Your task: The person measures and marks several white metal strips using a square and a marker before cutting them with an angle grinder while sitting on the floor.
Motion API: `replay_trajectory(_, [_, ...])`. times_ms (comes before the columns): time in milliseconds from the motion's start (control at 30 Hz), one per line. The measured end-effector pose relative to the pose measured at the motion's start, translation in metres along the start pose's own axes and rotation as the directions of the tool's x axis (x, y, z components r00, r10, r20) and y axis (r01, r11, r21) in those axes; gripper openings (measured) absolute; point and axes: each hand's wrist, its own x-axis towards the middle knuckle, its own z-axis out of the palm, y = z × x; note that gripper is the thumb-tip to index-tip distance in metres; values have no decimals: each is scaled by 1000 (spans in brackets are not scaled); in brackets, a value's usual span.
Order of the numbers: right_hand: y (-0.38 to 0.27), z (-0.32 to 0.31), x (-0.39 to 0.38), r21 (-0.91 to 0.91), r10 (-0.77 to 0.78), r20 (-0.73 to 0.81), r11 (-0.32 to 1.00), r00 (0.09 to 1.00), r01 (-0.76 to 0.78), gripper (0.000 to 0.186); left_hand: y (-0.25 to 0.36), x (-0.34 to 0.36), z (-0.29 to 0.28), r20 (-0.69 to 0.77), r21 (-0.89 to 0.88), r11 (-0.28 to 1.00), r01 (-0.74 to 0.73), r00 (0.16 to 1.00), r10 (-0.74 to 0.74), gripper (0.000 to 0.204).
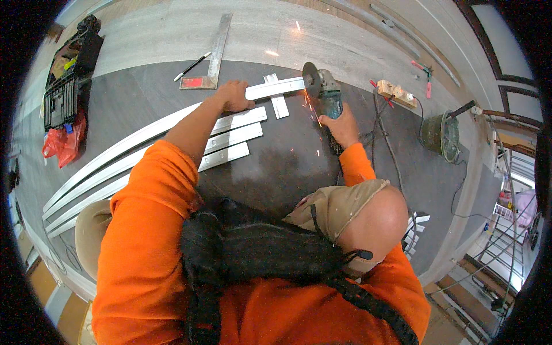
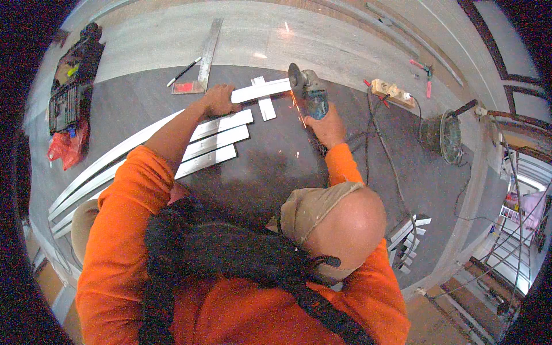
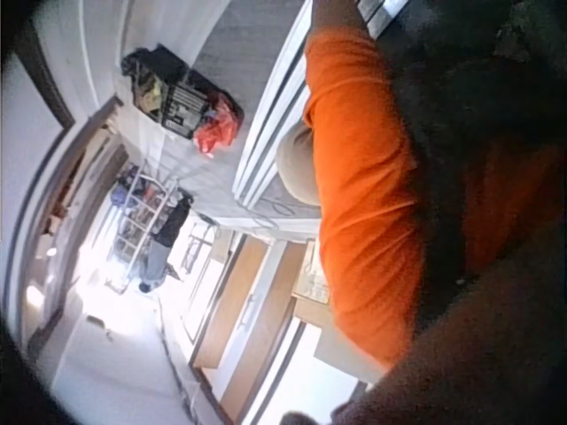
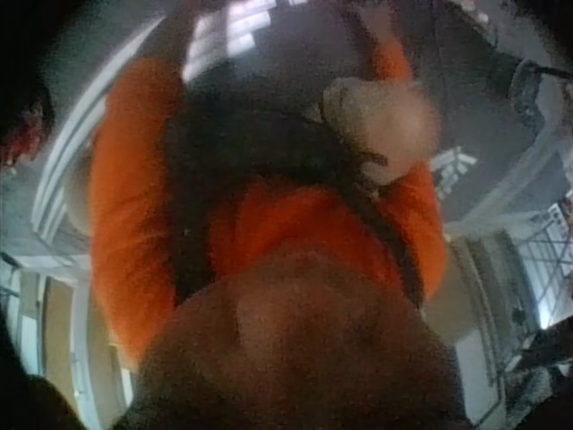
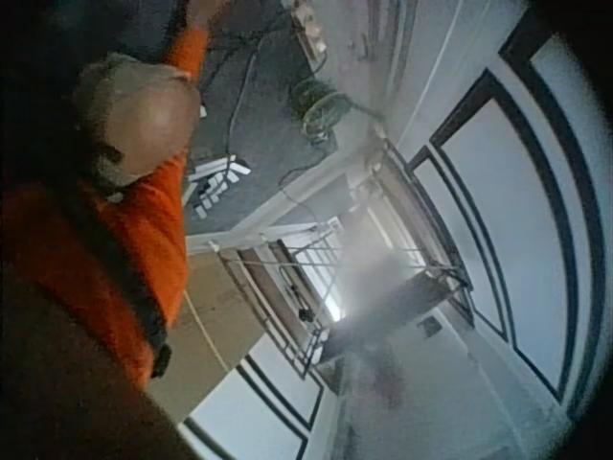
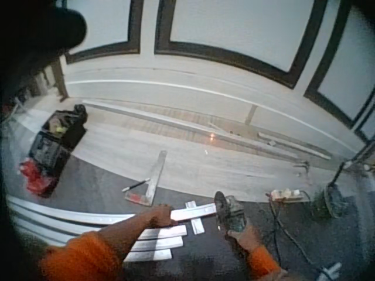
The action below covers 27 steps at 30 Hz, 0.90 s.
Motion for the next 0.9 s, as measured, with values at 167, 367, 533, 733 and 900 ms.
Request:
replay_trajectory(167, [6, -14, -9, 139, -8, -25, 990, 1000, 11, 61, 4, -7, -29, 90, -53, 999, -2, 996, 6, 60])
replay_trajectory(367, [-1, -28, -20, -17, -40, -55, 999, 998, 39, 61, 8, -20, -14, -182, 136, 988, -75, 978, 99, 60])
replay_trajectory(533, [-1, -18, -25, -54, -14, -49, 998, 999, 12, 64, -8, -7, 9, -94, 83, 996, -43, 994, 51, 53])
replay_trajectory(733, [11, -3, -23, -96, 28, -15, 995, 999, -29, 72, -7, -8, 9, -82, 61, 997, -55, 995, 60, 50])
replay_trajectory(900, [15, 1, -24, -65, 1, -23, 998, 1000, -2, 69, -1, -11, 5, -84, 44, 998, -49, 995, 53, 51])
